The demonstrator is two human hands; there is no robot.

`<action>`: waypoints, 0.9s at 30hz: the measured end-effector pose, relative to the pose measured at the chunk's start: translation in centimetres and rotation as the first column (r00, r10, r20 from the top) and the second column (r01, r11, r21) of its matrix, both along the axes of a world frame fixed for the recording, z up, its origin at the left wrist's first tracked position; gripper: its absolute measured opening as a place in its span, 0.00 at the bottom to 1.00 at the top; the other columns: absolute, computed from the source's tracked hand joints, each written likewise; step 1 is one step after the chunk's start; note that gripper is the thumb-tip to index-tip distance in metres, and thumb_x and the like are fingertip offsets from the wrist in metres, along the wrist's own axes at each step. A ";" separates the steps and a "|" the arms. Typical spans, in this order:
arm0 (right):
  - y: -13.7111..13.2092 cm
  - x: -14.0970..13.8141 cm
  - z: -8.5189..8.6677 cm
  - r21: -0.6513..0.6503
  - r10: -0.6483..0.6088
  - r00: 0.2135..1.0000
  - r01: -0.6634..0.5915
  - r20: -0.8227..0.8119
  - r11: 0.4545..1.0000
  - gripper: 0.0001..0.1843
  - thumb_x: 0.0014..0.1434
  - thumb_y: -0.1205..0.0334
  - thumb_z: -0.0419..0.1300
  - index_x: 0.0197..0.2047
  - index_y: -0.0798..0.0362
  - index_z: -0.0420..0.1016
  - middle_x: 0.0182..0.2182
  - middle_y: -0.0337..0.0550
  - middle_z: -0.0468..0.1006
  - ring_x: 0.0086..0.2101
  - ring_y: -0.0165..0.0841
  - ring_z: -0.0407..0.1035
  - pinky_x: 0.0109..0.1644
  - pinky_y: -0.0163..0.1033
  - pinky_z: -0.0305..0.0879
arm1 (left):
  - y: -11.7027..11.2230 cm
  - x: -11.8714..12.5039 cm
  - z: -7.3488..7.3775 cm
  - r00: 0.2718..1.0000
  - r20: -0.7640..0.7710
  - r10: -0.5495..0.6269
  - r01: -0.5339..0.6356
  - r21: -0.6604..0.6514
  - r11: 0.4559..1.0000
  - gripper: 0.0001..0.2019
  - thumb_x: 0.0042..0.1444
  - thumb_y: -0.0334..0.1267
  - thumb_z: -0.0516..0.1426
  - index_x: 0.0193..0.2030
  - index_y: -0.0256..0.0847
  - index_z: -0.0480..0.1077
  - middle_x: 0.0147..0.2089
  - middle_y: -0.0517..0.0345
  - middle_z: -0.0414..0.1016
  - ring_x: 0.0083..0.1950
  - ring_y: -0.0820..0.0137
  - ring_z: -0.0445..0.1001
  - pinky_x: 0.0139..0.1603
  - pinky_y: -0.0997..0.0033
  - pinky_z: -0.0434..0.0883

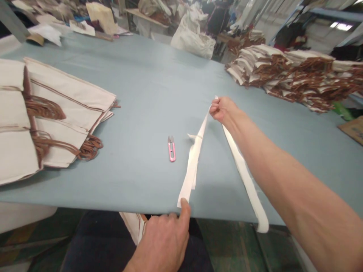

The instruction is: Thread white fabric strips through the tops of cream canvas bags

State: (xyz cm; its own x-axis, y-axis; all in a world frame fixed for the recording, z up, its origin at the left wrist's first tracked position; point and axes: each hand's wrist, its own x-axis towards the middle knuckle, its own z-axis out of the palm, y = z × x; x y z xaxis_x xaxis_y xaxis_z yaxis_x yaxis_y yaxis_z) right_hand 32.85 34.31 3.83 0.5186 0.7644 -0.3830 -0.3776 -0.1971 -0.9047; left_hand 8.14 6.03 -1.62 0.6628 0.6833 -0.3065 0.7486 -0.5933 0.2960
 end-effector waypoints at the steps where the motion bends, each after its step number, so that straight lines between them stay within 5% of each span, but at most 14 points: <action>1: 0.7 0.1 0.0 0.012 -0.012 1.000 0.012 0.013 1.000 0.11 0.71 0.56 0.61 0.48 0.57 0.74 0.36 0.39 0.77 0.27 0.26 0.71 0.28 0.31 0.71 | -0.1 0.1 -0.3 1.000 0.001 0.000 0.000 0.021 1.000 0.32 0.59 0.23 0.52 0.72 0.32 0.63 0.32 0.45 0.84 0.31 0.51 0.85 0.32 0.55 0.81; 7: 2.9 0.4 1.0 0.105 -0.059 0.998 0.056 0.027 0.993 0.15 0.71 0.56 0.62 0.55 0.56 0.74 0.45 0.45 0.79 0.37 0.32 0.76 0.38 0.39 0.78 | -0.5 0.3 -0.9 0.999 -0.018 0.029 -0.027 0.075 0.997 0.33 0.56 0.22 0.53 0.70 0.34 0.66 0.31 0.45 0.83 0.29 0.50 0.84 0.30 0.54 0.81; 12: 2.7 0.6 3.5 0.198 -0.064 0.998 0.068 -0.023 0.978 0.08 0.72 0.61 0.60 0.39 0.55 0.71 0.27 0.32 0.72 0.21 0.22 0.64 0.22 0.26 0.65 | -0.3 0.5 -0.1 0.999 -0.007 0.031 -0.031 0.062 0.998 0.31 0.57 0.22 0.52 0.70 0.32 0.66 0.33 0.42 0.85 0.31 0.49 0.85 0.32 0.51 0.81; 16: 0.5 0.0 6.5 0.273 0.001 0.999 0.013 -0.050 0.962 0.16 0.71 0.70 0.53 0.29 0.51 0.60 0.19 0.26 0.60 0.15 0.18 0.52 0.16 0.20 0.53 | 0.0 0.3 0.2 0.994 0.038 0.102 -0.104 0.046 0.994 0.27 0.61 0.24 0.51 0.67 0.34 0.68 0.33 0.45 0.85 0.33 0.48 0.85 0.35 0.49 0.81; 21: -7.6 -3.9 10.2 0.290 0.227 0.974 -0.212 -0.021 0.933 0.17 0.71 0.71 0.48 0.28 0.51 0.59 0.19 0.28 0.60 0.14 0.18 0.48 0.16 0.22 0.48 | -0.9 -1.2 -0.6 0.904 0.326 0.278 -0.274 -0.058 0.960 0.22 0.70 0.35 0.49 0.69 0.37 0.66 0.32 0.50 0.84 0.35 0.56 0.84 0.38 0.63 0.77; 27: -22.0 -10.2 12.8 0.156 0.497 0.867 -0.485 -0.041 0.860 0.26 0.76 0.47 0.42 0.31 0.51 0.64 0.19 0.29 0.55 0.15 0.22 0.43 0.16 0.27 0.48 | -5.7 -2.7 1.2 0.625 0.604 0.495 -0.244 -0.451 0.858 0.14 0.67 0.40 0.54 0.49 0.42 0.80 0.25 0.62 0.73 0.28 0.70 0.71 0.31 0.74 0.62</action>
State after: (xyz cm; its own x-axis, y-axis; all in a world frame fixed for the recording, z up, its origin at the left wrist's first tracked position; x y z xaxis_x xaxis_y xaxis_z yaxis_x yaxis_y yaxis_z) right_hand 22.61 12.28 16.65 0.0353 0.9595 -0.2797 -0.3338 -0.2525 -0.9082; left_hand 5.45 0.32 -0.42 0.4746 0.8734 -0.1094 0.3930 -0.0991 0.9142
